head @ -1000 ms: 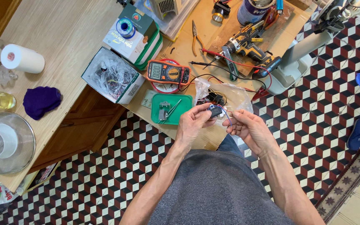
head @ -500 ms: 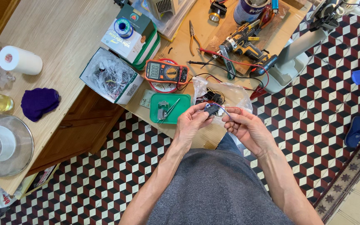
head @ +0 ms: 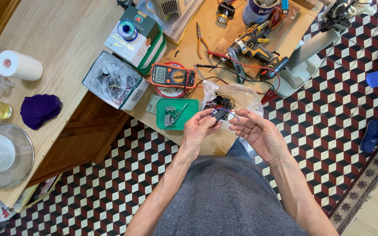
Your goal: The person repairs a ceiling fan motor by stripping wires, testing connections with a multimeter, and attaching wires to the motor housing. They use pliers and a cordless drill to secure components.
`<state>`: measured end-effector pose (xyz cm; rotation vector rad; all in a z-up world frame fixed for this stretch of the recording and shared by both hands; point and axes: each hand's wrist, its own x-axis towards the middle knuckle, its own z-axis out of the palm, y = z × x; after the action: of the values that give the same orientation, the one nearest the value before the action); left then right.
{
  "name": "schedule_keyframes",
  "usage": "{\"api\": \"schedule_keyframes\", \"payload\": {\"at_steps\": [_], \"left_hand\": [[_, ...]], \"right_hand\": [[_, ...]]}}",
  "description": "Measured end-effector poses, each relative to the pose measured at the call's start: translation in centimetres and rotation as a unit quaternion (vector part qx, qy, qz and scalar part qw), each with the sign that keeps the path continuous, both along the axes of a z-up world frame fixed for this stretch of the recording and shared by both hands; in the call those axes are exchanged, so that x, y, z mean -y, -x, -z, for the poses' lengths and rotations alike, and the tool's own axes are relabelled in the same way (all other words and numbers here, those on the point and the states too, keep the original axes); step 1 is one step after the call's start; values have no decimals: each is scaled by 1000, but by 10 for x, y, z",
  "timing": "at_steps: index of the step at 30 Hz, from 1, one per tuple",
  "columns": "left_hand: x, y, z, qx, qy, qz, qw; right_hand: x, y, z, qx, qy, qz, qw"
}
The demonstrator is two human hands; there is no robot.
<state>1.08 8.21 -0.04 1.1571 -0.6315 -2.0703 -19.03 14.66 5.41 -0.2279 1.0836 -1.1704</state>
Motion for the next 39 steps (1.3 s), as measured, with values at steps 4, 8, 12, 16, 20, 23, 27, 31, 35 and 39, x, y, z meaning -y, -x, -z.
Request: {"api": "schedule_keyframes", "payload": {"at_steps": [4,8,12,16,20,23,27,31,35,39], "left_hand": [[-2,-2,-5,-1,19,6,1000],[-3,-3,-9,11,30,12,999],[-3,-3,-9,0,30,9,1000],[-3,-3,-8,0,32,11,999],[-3,-4,-4,7,31,13,999],[-4,-4,2,18,30,19,999],[-7,-5,15,13,29,40,999],[-7,5,3,232,284,68,928],[-12,13,-40,334,643,49,688],[-9,30,-53,209,437,295,824]], "right_hand": [[0,-1,0,9,7,4,1000],[0,-2,0,17,11,11,1000],[0,-1,1,11,11,25,1000],[0,-1,2,9,5,25,1000],[-1,-2,7,-28,-12,33,999],[-3,-3,15,-53,7,60,997],[-7,-3,20,-101,23,80,991],[-8,-9,16,-164,18,71,984],[-13,-18,10,-216,-7,2,976],[-17,-3,-2,-265,13,-75,961]]}}
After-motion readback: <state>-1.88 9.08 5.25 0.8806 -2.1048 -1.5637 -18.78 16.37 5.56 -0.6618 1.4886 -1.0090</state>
